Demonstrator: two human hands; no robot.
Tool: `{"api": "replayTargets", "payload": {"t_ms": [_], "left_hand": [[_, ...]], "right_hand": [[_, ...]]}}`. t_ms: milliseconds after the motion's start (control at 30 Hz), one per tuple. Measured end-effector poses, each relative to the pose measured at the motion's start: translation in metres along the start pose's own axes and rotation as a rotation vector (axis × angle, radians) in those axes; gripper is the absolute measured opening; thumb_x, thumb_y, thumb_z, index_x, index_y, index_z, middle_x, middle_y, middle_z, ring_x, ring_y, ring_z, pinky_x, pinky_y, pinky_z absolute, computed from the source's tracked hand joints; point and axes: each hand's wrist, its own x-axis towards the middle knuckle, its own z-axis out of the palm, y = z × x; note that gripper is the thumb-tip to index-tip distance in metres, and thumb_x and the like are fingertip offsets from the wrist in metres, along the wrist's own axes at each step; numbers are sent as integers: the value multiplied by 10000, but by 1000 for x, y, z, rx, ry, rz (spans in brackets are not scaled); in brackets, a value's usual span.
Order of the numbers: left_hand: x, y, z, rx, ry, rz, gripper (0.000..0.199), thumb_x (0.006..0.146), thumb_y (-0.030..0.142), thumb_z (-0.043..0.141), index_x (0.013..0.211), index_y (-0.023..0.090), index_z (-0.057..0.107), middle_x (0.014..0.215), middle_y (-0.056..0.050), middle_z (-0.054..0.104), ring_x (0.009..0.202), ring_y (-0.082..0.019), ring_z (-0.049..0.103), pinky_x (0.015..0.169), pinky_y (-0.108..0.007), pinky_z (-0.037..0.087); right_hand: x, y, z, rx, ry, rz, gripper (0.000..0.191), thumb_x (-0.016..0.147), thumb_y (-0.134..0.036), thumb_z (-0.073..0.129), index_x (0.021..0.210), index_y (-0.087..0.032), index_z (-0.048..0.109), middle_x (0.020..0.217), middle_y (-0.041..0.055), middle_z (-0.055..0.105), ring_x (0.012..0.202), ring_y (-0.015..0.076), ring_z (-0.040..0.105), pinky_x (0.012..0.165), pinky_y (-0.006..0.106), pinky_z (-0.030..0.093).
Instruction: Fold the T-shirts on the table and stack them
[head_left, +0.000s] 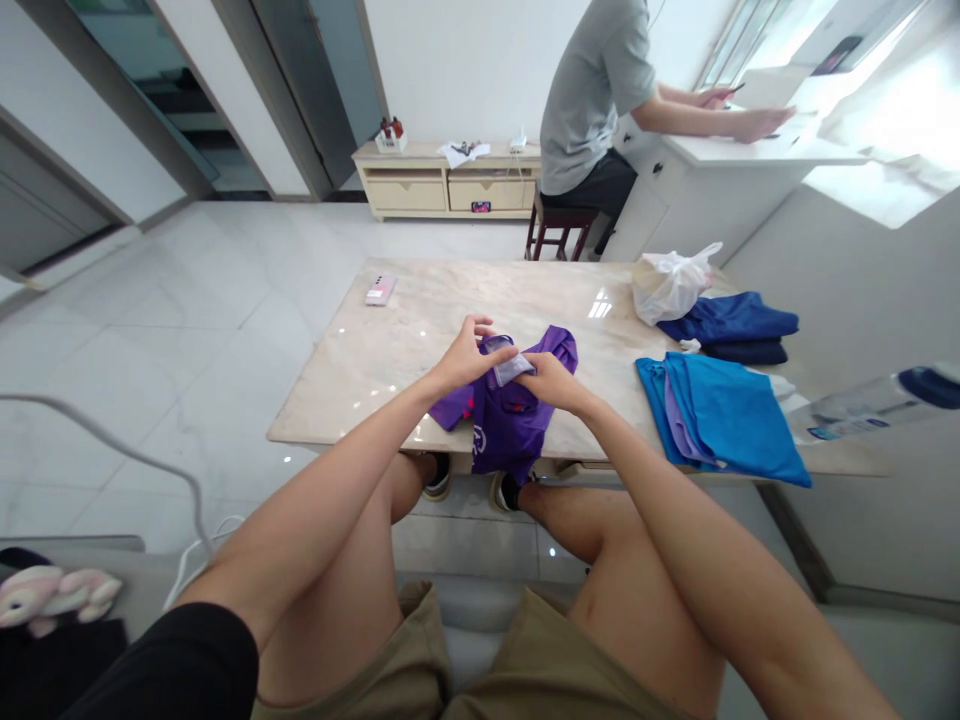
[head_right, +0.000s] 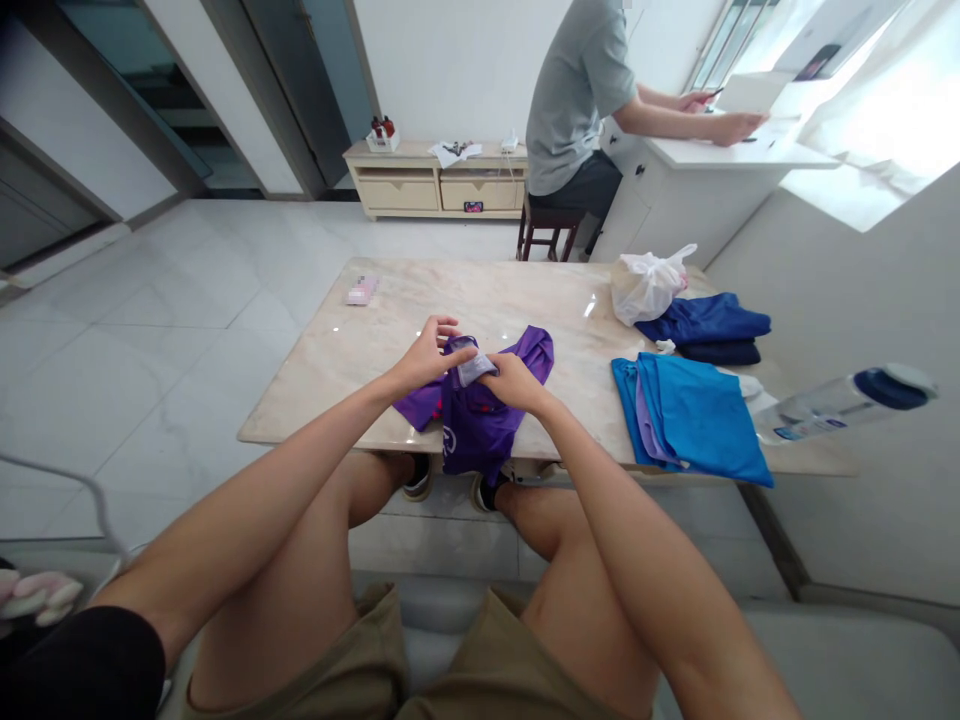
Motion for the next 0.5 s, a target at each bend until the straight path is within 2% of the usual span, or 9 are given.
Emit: {"api": "replayTargets", "payload": {"t_ms": [100,167,233,333,400,500], "left_hand": [[-1,-7,2,106,87,-126,953,593,527,1026,1336,213,519,1336,-144,591,1122,-277,666,968,-433,574],[-1,-10,3,179,141,-163,890,578,571,1024,1260,211,580,1321,-144,607,1147,-299,661,977,-441,571],[-1,-8,3,178,34,-161,719,653,611,973,1143,197,649,1202,-121,682,1096,-295,683,965,-432,568],[-3,-1,4,83,-257,-87,569,752,596,903,1086,176,714,1045,-87,764,975,-267,718,908,-403,574],[-4,5,5,49,-306,-25,535,778,551,883,1122,168,737,1060,-83,793,954,-257,723,887,-392,577],[-5,15,6,-23,-314,46,493,824,496,842,1181,165,763,1136,-82,814,1016,-263,729,935,-395,578]], "right_hand": [[2,-8,-5,78,142,1,248,829,-402,587,810,-190,714,791,18,722,772,210,602,741,312,472],[3,-11,-7,114,255,20,244,804,-417,593,812,-200,705,811,27,726,797,221,607,752,320,476],[4,-12,-7,169,360,65,267,804,-460,598,817,-211,693,825,31,723,810,225,604,754,323,478],[5,-16,-5,292,452,157,341,833,-561,597,817,-228,666,800,15,688,771,202,578,714,305,471],[3,-22,-7,362,445,182,379,836,-612,624,830,-235,662,778,-1,669,743,188,565,676,290,465],[-4,-30,-20,417,341,157,430,817,-656,711,880,-230,703,791,-5,685,734,183,588,650,281,477]]}}
